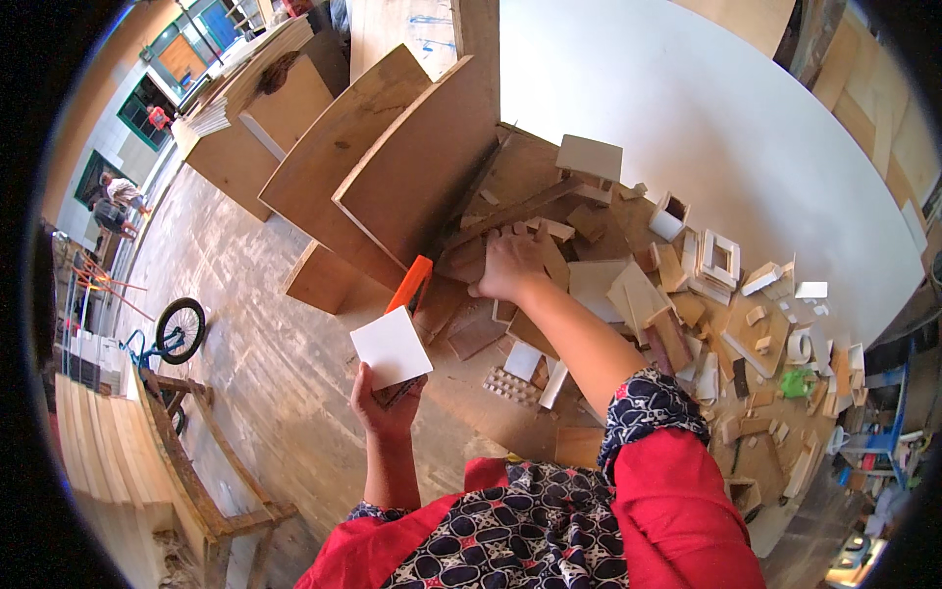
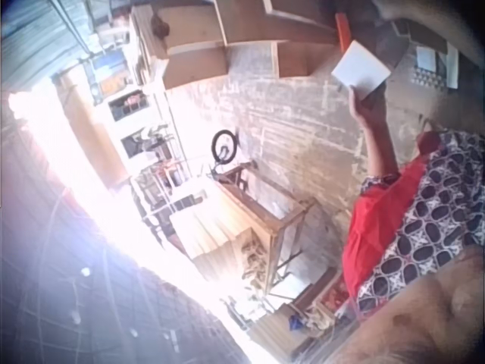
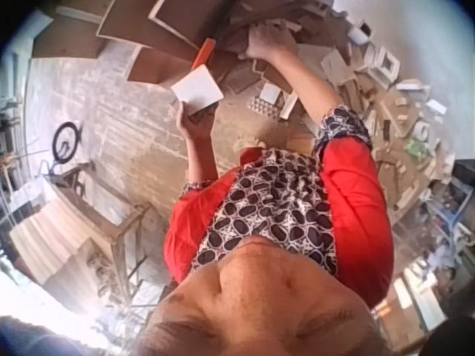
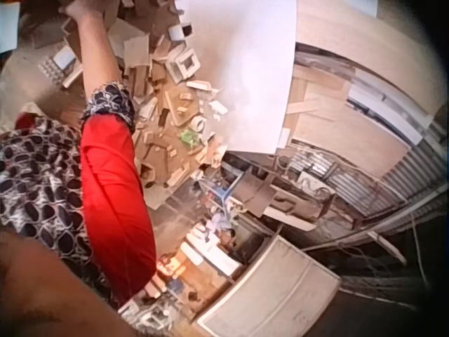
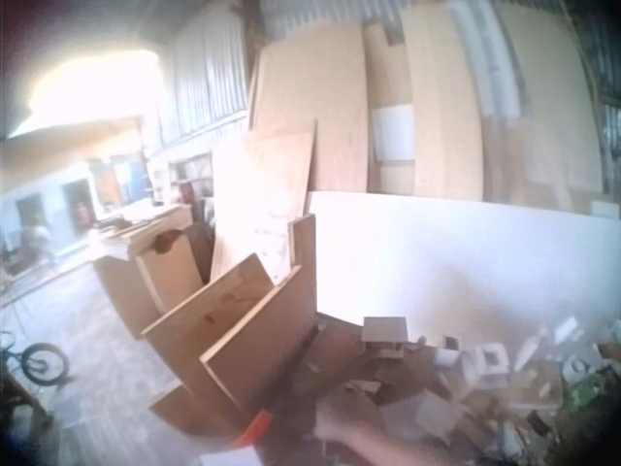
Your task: The person assembles a small wooden model by picking up pieces, aligning them, and joining them together.
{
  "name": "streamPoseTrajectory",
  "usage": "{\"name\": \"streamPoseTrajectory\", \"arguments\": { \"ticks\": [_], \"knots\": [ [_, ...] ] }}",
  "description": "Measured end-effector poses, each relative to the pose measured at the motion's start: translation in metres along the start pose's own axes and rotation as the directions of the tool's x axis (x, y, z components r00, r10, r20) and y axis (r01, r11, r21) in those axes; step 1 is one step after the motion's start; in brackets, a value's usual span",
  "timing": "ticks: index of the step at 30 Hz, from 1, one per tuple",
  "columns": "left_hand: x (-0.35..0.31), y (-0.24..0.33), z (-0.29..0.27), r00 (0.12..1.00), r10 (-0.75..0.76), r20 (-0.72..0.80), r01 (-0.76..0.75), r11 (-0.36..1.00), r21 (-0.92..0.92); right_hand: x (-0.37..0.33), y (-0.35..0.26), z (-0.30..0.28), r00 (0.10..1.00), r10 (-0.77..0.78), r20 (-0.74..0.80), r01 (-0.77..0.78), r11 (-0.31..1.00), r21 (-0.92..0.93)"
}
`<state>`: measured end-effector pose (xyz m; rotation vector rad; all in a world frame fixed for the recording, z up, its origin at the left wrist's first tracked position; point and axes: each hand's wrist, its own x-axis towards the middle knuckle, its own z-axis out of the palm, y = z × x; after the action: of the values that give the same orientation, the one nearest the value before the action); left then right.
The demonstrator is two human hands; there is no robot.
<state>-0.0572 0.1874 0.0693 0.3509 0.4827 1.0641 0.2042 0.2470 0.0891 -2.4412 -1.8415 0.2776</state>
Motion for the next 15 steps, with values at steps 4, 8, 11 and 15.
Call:
{"name": "streamPoseTrajectory", "arguments": {
  "ticks": [4,8,11,15],
  "knots": [
    [-0.002,-0.004,-0.006,1.0,-0.031,-0.002,0.031,0.999,-0.014,-0.023,-0.001,-0.022,0.997,-0.024,-0.078,0.022,0.999,-0.031],
    [-0.002,-0.01,-0.014,0.996,-0.075,0.046,0.075,0.997,0.003,-0.058,0.018,-0.03,0.961,-0.093,-0.26,0.106,0.994,0.036],
    [-0.006,-0.017,-0.014,0.993,-0.114,0.034,0.113,0.993,0.033,-0.091,0.041,-0.027,0.882,-0.154,-0.446,0.202,0.978,0.061],
    [-0.014,-0.03,-0.009,0.977,-0.207,-0.053,0.211,0.974,0.079,-0.137,0.078,-0.039,0.806,-0.181,-0.564,0.26,0.964,0.063]
  ]
}}
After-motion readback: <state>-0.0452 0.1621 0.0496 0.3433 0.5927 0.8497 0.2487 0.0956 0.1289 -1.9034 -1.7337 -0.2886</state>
